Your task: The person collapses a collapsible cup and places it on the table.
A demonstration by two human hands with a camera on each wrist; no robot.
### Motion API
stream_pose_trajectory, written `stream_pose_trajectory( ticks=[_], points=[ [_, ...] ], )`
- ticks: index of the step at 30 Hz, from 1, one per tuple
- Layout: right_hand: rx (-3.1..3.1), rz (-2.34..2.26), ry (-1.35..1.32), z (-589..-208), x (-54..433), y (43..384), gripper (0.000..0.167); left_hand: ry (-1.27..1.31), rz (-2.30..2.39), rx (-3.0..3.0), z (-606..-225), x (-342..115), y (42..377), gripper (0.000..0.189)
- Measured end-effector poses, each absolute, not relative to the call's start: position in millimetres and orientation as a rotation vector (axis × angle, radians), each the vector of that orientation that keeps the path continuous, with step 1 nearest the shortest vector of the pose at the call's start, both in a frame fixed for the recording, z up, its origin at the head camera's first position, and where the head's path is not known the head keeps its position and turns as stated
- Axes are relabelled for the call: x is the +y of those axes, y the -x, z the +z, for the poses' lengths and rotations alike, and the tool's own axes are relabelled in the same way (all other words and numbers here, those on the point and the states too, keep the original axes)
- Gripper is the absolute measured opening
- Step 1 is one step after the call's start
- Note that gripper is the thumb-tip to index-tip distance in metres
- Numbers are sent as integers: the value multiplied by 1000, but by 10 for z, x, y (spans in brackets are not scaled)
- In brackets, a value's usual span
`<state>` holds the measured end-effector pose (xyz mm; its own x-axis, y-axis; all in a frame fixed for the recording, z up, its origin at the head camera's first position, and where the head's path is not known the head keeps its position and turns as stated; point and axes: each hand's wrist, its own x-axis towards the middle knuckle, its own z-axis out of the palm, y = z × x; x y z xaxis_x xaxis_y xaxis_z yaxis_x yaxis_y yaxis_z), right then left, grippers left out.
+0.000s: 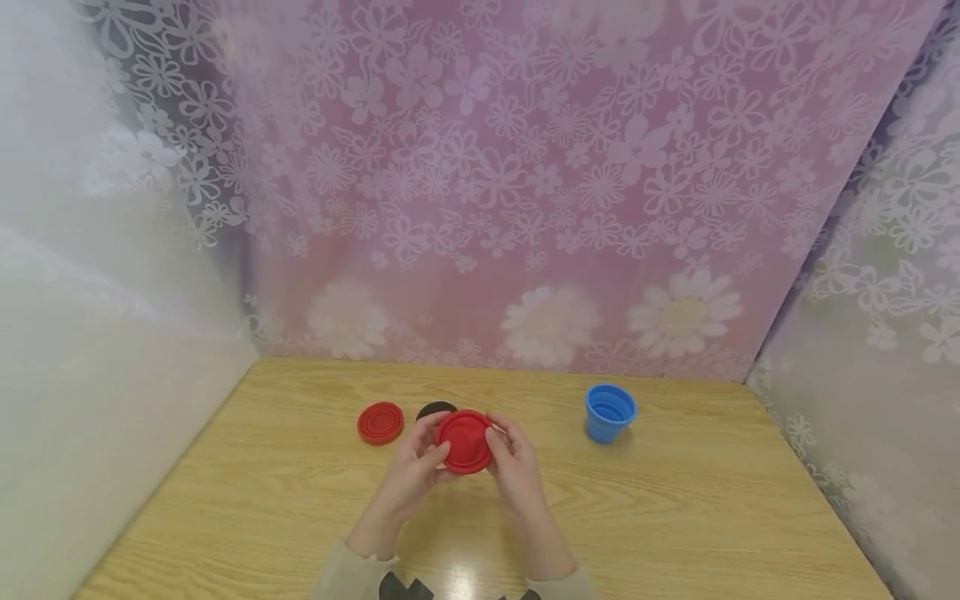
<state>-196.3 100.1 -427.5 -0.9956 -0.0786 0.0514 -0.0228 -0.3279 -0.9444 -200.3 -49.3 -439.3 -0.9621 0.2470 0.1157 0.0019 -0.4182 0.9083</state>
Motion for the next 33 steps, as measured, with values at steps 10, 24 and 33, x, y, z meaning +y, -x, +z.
stream_pose_trajectory(
  ticks=[10,24,33],
  points=[
    [1789,-2518,160,-4304,995,1998,36,-307,2479,1645,-4431,-492,2030,30],
    [1911,-2404,223,-4330,975,1978,25,-308,2429,1758,-4435,-508,2032,18],
    [2056,-2288,205,-4305,997,1954,20,-416,2301,2019,-4201,-506,1909,18]
  ],
)
